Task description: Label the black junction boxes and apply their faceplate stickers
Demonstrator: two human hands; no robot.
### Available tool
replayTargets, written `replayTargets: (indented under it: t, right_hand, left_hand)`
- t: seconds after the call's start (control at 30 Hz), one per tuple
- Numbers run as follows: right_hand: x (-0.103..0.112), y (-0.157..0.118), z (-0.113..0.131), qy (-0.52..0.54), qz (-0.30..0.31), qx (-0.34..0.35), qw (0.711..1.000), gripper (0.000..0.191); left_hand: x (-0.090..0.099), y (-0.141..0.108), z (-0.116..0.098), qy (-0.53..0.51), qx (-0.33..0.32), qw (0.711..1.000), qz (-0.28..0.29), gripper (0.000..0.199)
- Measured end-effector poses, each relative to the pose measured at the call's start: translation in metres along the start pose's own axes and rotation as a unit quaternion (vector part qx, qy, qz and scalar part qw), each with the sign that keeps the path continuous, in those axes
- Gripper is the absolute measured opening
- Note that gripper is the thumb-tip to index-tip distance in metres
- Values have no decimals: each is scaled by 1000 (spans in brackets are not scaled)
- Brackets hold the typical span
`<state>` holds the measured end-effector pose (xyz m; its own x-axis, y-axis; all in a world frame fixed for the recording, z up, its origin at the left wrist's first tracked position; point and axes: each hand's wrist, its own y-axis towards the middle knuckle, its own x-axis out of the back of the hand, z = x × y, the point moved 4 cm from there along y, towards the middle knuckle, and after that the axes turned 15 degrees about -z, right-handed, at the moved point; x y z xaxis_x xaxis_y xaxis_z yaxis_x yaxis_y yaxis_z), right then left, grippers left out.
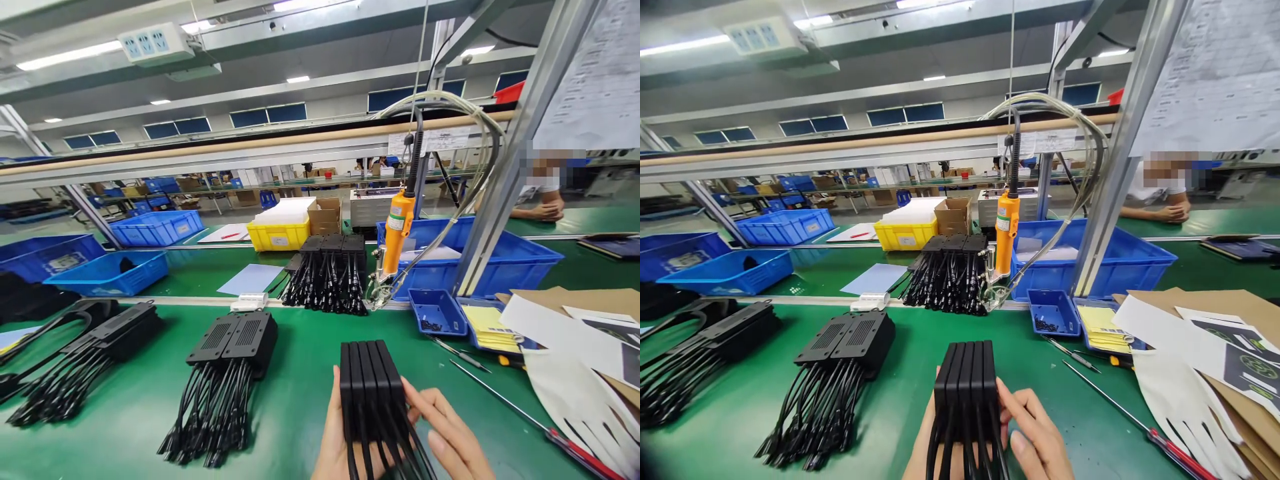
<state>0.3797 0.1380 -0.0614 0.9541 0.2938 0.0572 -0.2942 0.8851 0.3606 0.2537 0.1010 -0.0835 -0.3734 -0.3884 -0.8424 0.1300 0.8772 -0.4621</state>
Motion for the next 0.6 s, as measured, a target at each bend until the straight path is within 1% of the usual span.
replayTargets:
  t: [0.07,0.1,0.17,0.23,0.3,0.4,0.43,0.5,0.6]
  right_hand:
    - [5,2,-8,-10,1,-33,999,41]
    - [7,2,-11,-12,10,-41,999,42]
    - [11,2,-17,-11,39,-42,998,43]
    - [13,2,-21,-5,60,-29,998,45]
    - [14,2,-23,1,55,-11,998,49]
    - [12,4,-22,-4,35,-2,999,48]
    - [11,5,-22,-9,27,-1,1000,46]
    - [10,7,-18,-18,17,9,1000,43]
    - [10,7,-11,-27,12,43,999,40]
  left_hand:
    - [3,3,7,-53,36,997,31,84]
    - [5,4,9,-71,53,995,46,82]
    - [8,6,11,-84,57,993,53,76]
    - [8,6,10,-113,57,991,41,65]
    - [6,4,10,-161,69,984,16,58]
    - [3,0,10,-218,94,971,-37,62]
    - [3,0,11,-222,95,969,-46,64]
    - [5,1,12,-211,90,972,-47,64]
    - [9,3,12,-150,77,986,-17,68]
